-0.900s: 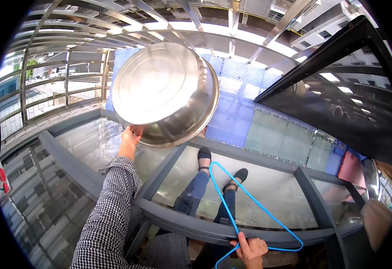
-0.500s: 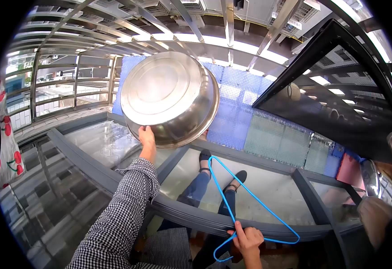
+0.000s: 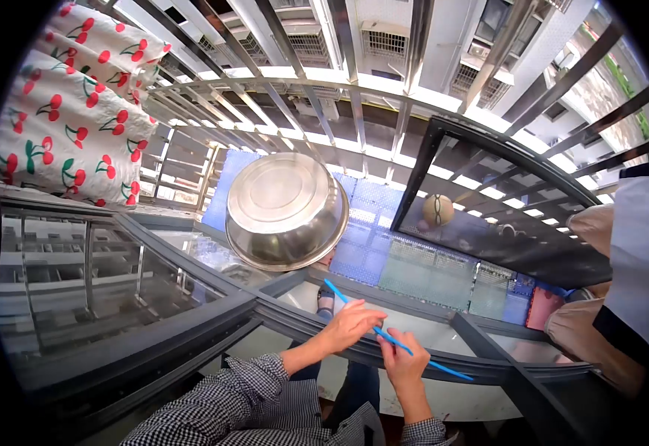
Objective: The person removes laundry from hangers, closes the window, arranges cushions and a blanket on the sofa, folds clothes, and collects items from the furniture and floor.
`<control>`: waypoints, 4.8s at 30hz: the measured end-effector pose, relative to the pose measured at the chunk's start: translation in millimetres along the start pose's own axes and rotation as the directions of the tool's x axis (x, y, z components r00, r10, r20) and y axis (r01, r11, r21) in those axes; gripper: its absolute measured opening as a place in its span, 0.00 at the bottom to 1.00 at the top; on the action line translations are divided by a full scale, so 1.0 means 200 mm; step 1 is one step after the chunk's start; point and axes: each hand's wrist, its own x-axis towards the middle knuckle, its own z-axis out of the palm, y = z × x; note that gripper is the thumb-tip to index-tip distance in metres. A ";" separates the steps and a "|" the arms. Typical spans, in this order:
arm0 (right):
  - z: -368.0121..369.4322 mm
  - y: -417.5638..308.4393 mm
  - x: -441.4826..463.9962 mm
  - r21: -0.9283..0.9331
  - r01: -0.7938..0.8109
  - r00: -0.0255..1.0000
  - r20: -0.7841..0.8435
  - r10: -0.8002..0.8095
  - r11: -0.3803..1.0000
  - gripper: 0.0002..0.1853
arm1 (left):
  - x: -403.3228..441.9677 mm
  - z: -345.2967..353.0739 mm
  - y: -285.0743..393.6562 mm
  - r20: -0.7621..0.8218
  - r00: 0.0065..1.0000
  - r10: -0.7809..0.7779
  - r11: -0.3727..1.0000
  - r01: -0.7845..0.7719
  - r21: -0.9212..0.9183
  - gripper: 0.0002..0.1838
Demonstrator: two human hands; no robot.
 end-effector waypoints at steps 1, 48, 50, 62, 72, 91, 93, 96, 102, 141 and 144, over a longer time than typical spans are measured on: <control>-0.13 -0.11 0.03 0.039 -0.033 0.999 -0.034 0.035 0.999 0.12 | -0.03 -0.01 0.12 -0.024 0.987 0.161 0.983 -0.158 0.090 0.15; -1.72 -0.53 -0.77 0.500 0.489 0.555 -0.811 0.188 0.715 0.16 | 0.22 -0.22 2.18 -0.569 0.781 0.256 0.714 -0.550 -0.433 0.54; -1.93 -0.55 -0.69 0.412 0.561 0.495 -0.862 0.108 0.718 0.15 | 0.40 -0.34 2.25 -0.728 0.496 0.474 0.717 -0.697 -0.009 0.55; -2.70 -0.88 -0.07 0.135 0.696 0.252 -0.965 -0.064 0.705 0.12 | 0.64 -0.66 2.25 -0.789 0.169 0.591 0.619 -0.722 0.309 0.08; -2.68 -0.87 -0.05 0.162 0.571 0.219 -0.975 0.041 0.805 0.17 | 0.31 -0.53 2.05 -0.793 0.272 0.544 0.735 -0.610 0.295 0.09; -0.77 -1.37 -0.19 0.621 0.385 0.870 0.002 -0.493 0.682 0.17 | -1.26 -0.61 0.89 -0.733 0.679 -0.028 0.998 -0.021 -0.058 0.08; -0.61 -1.56 -0.19 0.650 0.460 0.755 0.073 -0.652 0.605 0.22 | -1.38 -0.68 0.88 -0.764 0.644 -0.042 0.999 0.015 -0.043 0.08; -0.39 -1.77 -0.17 0.752 0.467 0.679 0.032 -0.733 0.465 0.24 | -1.56 -0.77 0.81 -0.813 0.574 -0.094 0.993 0.111 -0.036 0.07; -0.20 -1.91 -0.16 0.902 0.232 0.800 0.035 -0.599 0.363 0.17 | -1.64 -0.91 0.78 -0.810 0.585 -0.042 0.997 -0.032 -0.075 0.20; -1.84 0.23 -1.13 -0.007 -0.440 0.035 -0.999 0.009 0.898 0.52 | -0.57 0.69 1.71 0.205 0.847 0.490 0.870 -0.459 -0.180 0.23; -1.88 0.29 -1.13 0.049 -0.405 0.073 -0.994 0.086 0.913 0.51 | -0.51 0.73 1.71 0.209 0.844 0.495 0.868 -0.471 -0.156 0.24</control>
